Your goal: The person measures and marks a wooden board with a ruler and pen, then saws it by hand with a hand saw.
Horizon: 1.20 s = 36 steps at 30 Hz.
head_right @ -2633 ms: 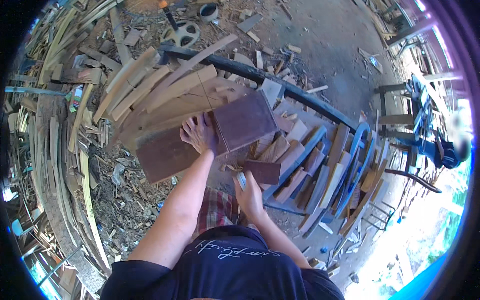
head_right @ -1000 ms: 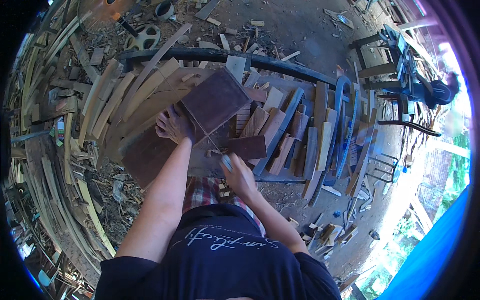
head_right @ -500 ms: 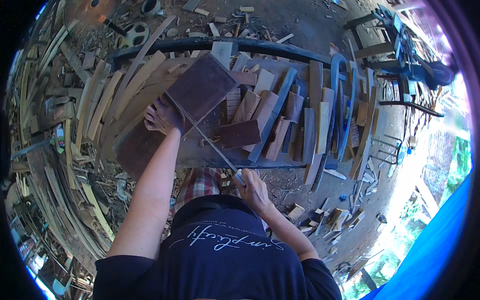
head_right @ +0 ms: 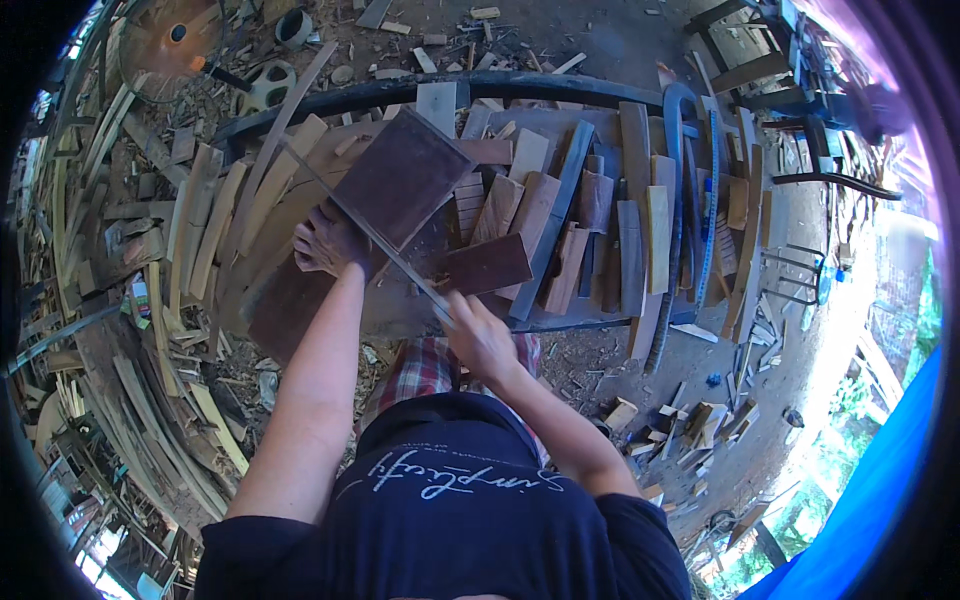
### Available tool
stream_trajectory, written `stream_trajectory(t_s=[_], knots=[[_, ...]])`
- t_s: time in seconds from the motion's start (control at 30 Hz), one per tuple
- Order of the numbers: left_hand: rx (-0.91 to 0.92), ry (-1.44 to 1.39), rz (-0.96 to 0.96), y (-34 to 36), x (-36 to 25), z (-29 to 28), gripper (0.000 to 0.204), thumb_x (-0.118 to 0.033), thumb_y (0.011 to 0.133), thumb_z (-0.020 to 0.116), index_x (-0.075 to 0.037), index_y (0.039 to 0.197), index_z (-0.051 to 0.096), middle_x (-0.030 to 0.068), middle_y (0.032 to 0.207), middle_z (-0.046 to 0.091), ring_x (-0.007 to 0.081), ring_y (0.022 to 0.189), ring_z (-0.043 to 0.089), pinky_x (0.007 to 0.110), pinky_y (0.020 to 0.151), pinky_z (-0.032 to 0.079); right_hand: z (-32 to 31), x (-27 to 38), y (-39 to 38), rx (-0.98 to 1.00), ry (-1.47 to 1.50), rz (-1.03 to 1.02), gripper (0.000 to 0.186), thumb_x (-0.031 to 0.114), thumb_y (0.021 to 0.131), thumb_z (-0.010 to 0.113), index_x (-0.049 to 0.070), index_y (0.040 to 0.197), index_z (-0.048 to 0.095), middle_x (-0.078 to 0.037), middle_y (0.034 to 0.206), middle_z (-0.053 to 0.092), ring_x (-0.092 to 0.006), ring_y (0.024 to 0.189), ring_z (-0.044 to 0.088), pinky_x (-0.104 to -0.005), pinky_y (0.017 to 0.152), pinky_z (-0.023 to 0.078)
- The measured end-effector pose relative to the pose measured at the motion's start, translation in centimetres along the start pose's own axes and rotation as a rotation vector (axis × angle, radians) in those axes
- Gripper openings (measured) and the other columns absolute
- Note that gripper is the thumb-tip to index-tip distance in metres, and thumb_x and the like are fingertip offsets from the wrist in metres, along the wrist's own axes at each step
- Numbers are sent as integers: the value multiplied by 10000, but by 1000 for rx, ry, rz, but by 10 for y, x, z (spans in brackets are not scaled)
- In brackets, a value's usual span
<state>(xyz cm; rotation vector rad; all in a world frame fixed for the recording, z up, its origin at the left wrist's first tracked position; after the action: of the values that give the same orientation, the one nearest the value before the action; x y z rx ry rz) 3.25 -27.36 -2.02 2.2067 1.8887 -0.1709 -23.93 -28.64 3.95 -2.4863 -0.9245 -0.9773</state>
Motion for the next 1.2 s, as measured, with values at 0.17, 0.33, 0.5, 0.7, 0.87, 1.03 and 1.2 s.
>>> stream_trajectory(t_s=[0.17,0.33,0.5,0.7,0.87,1.03,1.2], knots=[[-28,67,26,3,11,-1,336,-466,989,412,-204,1029,618,95,1103,494,282,1159,422,508,1026,259,-45,-8,-65,88,-2,111,234,103,843,679,42,1048,586,-169,869,583,-393,751,622,-485,619,507],[65,-11,50,-1,-11,1,436,-515,985,358,-187,1097,623,115,1130,515,300,1175,419,507,1031,241,23,-13,13,30,45,3,277,70,802,661,40,1023,496,-193,902,551,-421,796,606,-489,670,505],[-23,-7,32,5,8,4,436,-512,986,356,-188,1087,629,110,1101,517,299,1141,431,504,1023,248,-2,-4,-14,135,-38,-6,222,111,839,648,53,1014,523,-185,862,569,-409,782,619,-491,651,507],[-15,26,42,2,3,-1,399,-486,990,373,-189,1043,634,101,1063,508,284,1114,442,502,1020,257,-17,-8,-27,64,13,123,269,123,802,680,67,1015,528,-172,816,570,-404,744,619,-494,616,510],[-55,15,61,3,-2,3,383,-463,991,386,-175,987,639,100,1033,509,278,1097,457,505,1017,269,22,12,54,16,56,7,302,120,824,663,60,1062,488,-187,840,577,-420,784,623,-495,653,512],[6,46,30,6,12,6,397,-480,989,388,-195,1099,641,102,1095,509,287,1130,425,506,999,254,-22,-11,-41,120,40,144,226,135,847,653,52,1016,528,-193,876,592,-422,799,624,-486,667,516],[-32,4,78,0,-2,-5,358,-454,990,400,-187,1063,627,95,1097,507,288,1123,439,507,1011,256,-13,6,8,88,74,108,237,157,874,640,51,1044,515,-200,883,600,-421,792,626,-489,643,514]])
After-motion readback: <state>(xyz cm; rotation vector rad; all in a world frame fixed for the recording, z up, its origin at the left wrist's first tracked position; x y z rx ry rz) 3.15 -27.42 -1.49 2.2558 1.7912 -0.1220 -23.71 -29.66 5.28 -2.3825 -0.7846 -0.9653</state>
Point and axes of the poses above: each hand's wrist, its own y-axis towards the middle knuckle, its own z-axis out of the palm, x = y × z, the point moved 7 cm from there along y, towards the middle knuckle
